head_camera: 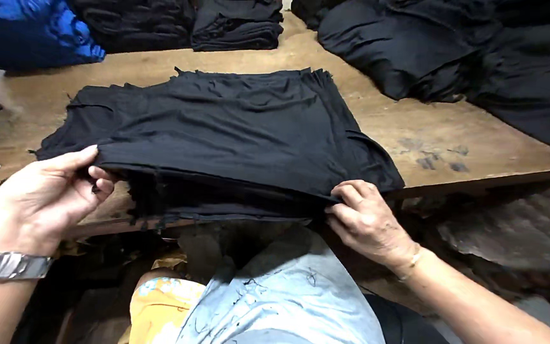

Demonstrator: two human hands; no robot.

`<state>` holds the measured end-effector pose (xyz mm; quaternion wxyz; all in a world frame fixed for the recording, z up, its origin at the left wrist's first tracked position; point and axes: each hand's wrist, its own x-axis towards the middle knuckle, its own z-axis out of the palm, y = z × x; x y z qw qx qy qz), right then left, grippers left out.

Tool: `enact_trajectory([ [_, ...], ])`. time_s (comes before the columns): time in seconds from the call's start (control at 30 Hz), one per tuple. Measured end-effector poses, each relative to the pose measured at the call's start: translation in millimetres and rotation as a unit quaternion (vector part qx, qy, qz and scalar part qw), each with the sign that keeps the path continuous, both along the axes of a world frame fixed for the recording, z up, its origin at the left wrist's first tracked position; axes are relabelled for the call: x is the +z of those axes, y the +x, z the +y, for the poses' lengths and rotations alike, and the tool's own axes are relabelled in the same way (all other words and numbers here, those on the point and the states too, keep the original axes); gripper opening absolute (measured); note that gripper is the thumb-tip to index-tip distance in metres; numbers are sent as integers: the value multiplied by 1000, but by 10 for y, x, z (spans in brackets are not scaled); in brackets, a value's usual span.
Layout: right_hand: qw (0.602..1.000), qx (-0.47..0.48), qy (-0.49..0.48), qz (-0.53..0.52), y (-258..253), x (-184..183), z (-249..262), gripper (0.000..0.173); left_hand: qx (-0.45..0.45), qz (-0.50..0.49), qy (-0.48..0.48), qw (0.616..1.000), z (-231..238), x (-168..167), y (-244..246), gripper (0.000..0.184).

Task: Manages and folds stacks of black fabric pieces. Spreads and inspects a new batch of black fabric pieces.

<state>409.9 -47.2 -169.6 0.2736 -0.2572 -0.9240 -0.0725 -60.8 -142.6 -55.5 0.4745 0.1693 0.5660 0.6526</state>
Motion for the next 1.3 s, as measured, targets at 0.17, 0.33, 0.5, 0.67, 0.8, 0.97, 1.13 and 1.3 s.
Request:
enact_trajectory([
  [0.17, 997, 4, -74, 5, 118, 347, 63, 17, -15, 163, -154, 974, -43, -36, 146, 23],
  [0.33, 996, -33, -85, 20, 234, 675, 183, 18, -72, 186, -244, 949, -90, -91, 146, 30],
  [0.5, 994, -98, -53, -4, 283, 936, 281, 21, -142, 179, -253, 940, -62, -36, 174, 37],
  [0.67, 998, -64, 20, -1, 218, 993, 385, 21, -170, 176, -236, 940, 55, -37, 297, 38],
  [0.8, 999, -17, -18, -28, 280, 1035, 553, 23, -158, 414, -252, 860, 142, -167, 304, 29],
  [0.97, 998, -24, -25, -58, 248, 1104, 626, 25, -83, 668, -177, 718, 97, -311, 177, 44],
  [1.13, 997, -64, -18, -30, 140, 1096, 709, 31, -117, 784, 62, 607, -33, -234, 700, 69],
  [1.3, 997, -69, -16, -21, 0, 1289, 756, 9, -129, 804, 118, 568, 228, -561, 1164, 78],
])
